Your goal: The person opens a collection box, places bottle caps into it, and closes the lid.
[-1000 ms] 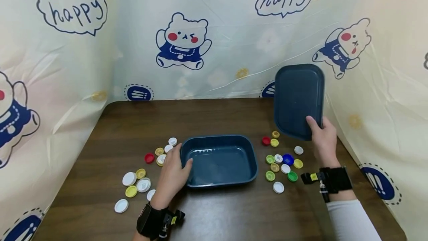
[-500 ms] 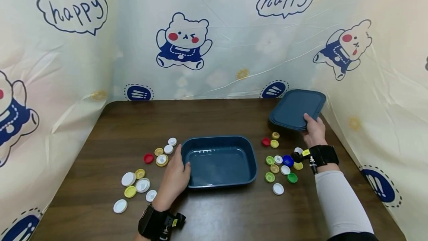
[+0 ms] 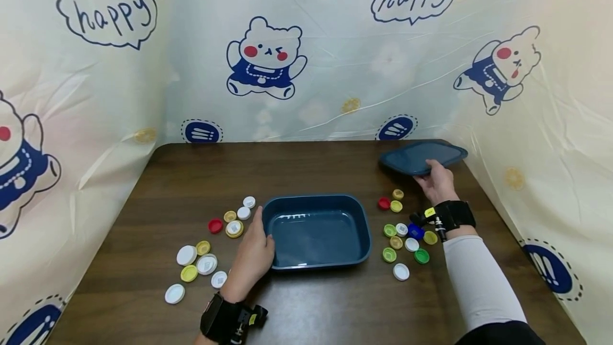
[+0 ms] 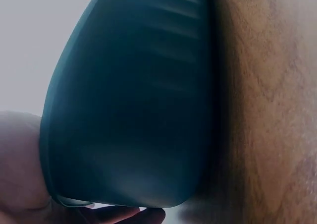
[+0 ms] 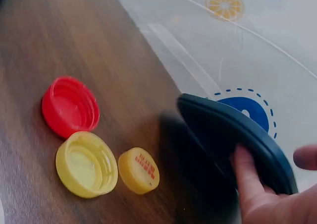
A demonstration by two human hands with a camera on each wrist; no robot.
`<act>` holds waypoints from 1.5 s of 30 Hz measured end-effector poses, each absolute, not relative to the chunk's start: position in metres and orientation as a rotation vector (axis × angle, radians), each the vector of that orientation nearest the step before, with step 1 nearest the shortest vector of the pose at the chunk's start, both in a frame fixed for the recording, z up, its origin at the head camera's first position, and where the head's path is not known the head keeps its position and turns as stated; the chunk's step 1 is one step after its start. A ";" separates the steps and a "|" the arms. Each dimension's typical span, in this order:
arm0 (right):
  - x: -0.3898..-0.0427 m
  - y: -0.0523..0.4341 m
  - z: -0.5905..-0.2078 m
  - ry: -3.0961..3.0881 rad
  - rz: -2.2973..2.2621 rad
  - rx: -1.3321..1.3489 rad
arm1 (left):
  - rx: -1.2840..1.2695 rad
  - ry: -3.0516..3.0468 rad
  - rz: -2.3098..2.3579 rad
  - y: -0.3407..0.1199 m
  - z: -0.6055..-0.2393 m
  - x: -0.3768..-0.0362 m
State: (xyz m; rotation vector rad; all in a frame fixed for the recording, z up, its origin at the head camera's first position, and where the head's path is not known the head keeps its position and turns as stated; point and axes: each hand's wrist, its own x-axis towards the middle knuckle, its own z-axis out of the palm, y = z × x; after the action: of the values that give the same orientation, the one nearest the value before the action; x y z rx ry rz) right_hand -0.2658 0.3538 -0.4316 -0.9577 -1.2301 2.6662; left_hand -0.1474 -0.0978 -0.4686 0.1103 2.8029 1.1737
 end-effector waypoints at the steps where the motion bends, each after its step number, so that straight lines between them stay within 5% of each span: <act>1: -0.266 0.354 -0.431 -1.245 2.684 -0.963 | 0.113 2.808 1.171 -0.098 -0.468 -0.147; 9: -0.265 0.357 -0.435 -1.340 2.844 -1.088 | 0.114 2.809 1.146 -0.096 -0.469 -0.146; 20: -0.260 0.351 -0.431 -1.858 2.684 -0.903 | 0.128 2.859 1.121 -0.095 -0.469 -0.148; 36: -0.254 0.328 -0.439 -3.289 0.933 -0.340 | 0.111 2.853 1.103 -0.098 -0.471 -0.147; 45: -0.254 0.311 -0.443 -3.421 0.574 -0.163 | 0.118 2.854 1.113 -0.097 -0.471 -0.146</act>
State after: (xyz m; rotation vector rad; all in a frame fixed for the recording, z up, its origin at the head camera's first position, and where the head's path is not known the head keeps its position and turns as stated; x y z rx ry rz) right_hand -0.2542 0.3113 -0.4427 -0.1634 -3.4212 0.5741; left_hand -0.1460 -0.0975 -0.4711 0.1176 2.8538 1.1126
